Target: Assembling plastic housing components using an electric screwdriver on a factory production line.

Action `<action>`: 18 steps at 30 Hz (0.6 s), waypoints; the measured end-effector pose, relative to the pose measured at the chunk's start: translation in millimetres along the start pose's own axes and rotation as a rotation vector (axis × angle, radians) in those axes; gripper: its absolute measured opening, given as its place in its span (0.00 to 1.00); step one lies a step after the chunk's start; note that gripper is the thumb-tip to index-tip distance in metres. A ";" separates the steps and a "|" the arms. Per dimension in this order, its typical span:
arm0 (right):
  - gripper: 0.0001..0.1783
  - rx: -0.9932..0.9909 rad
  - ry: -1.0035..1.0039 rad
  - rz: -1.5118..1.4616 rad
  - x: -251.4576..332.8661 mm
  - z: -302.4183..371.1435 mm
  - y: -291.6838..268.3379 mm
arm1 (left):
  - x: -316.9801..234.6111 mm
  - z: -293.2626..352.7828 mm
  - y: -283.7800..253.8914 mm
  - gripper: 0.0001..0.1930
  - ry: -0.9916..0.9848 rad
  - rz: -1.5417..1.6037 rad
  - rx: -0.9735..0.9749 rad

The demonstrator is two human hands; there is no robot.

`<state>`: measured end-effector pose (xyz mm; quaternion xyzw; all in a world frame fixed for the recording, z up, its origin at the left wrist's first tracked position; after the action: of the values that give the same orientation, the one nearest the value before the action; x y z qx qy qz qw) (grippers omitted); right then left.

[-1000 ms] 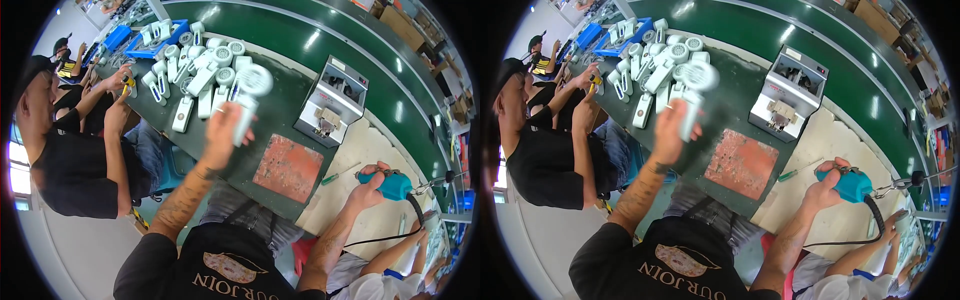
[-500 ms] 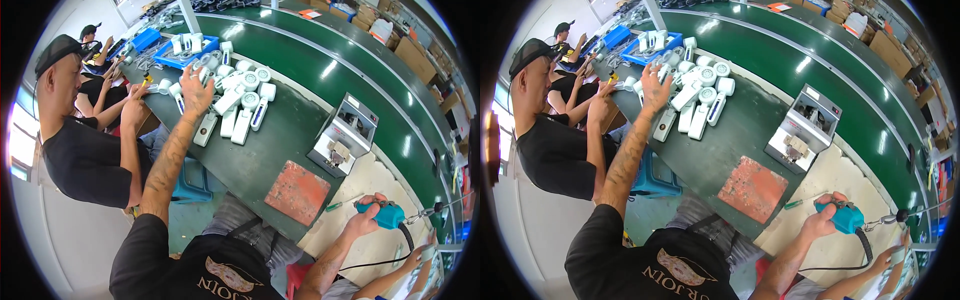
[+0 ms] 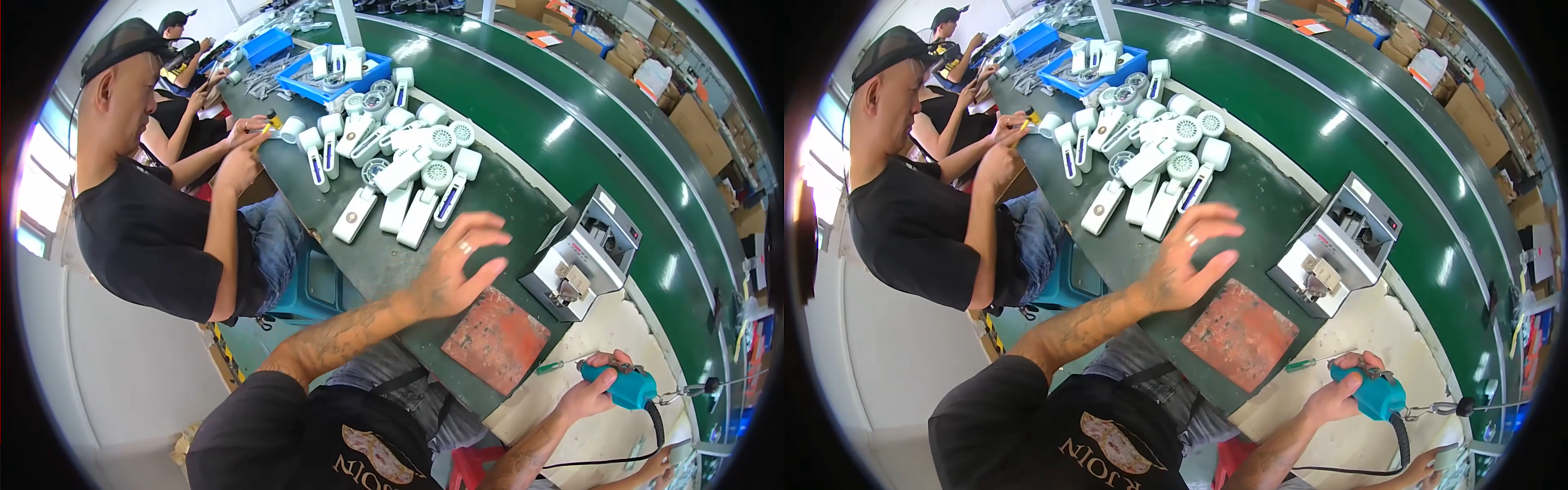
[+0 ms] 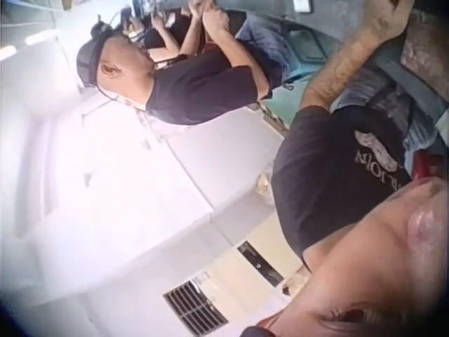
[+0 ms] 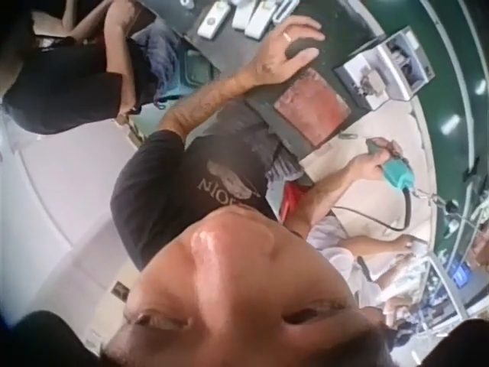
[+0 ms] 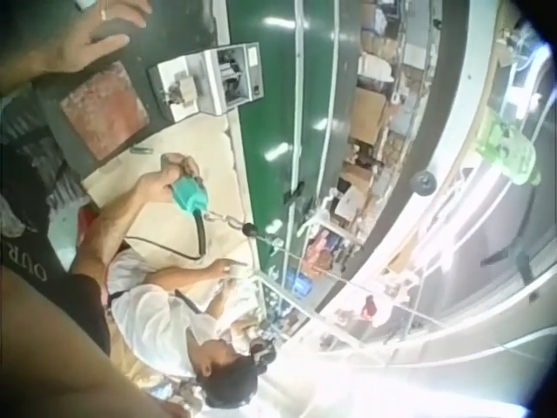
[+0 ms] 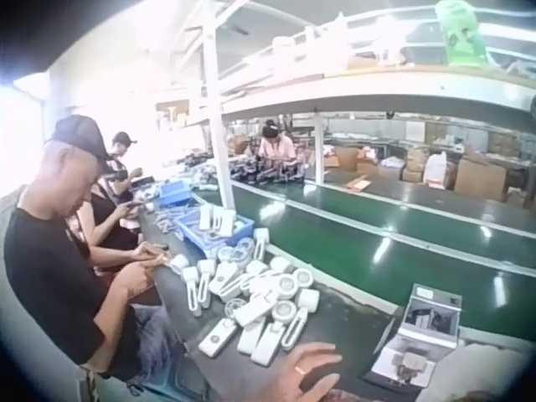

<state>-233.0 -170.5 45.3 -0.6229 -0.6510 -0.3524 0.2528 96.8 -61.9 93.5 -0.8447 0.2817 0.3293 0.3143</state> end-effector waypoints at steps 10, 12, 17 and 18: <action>0.34 0.001 0.012 -0.013 0.2 -3.2 1.0 | 36.4 199.3 -54.1 0.09 -0.448 -0.038 0.105; 0.30 0.015 -0.004 -0.041 -1.7 -1.9 1.8 | 108.4 254.3 -66.0 0.10 -0.719 -0.191 0.083; 0.35 -0.032 0.068 -0.009 -12.6 -3.9 6.9 | 333.3 467.8 -34.6 0.19 -1.293 -0.305 0.506; 0.34 -0.018 0.082 -0.071 -16.6 -2.1 7.0 | 346.2 502.3 -15.9 0.19 -1.469 -0.166 0.613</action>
<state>-224.7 -182.8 34.9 -0.5867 -0.6585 -0.3924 0.2612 133.3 215.1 -448.9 -0.3060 0.0167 0.6850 0.6610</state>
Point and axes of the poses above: each hand's wrist, its own z-axis away from the middle knuckle, its own y-axis out of the palm, x = y × z, the point moved 10 cm from there along -z, towards the middle knuckle, and after that the axes turned 6 degrees about -y, right-handed, at the moved point
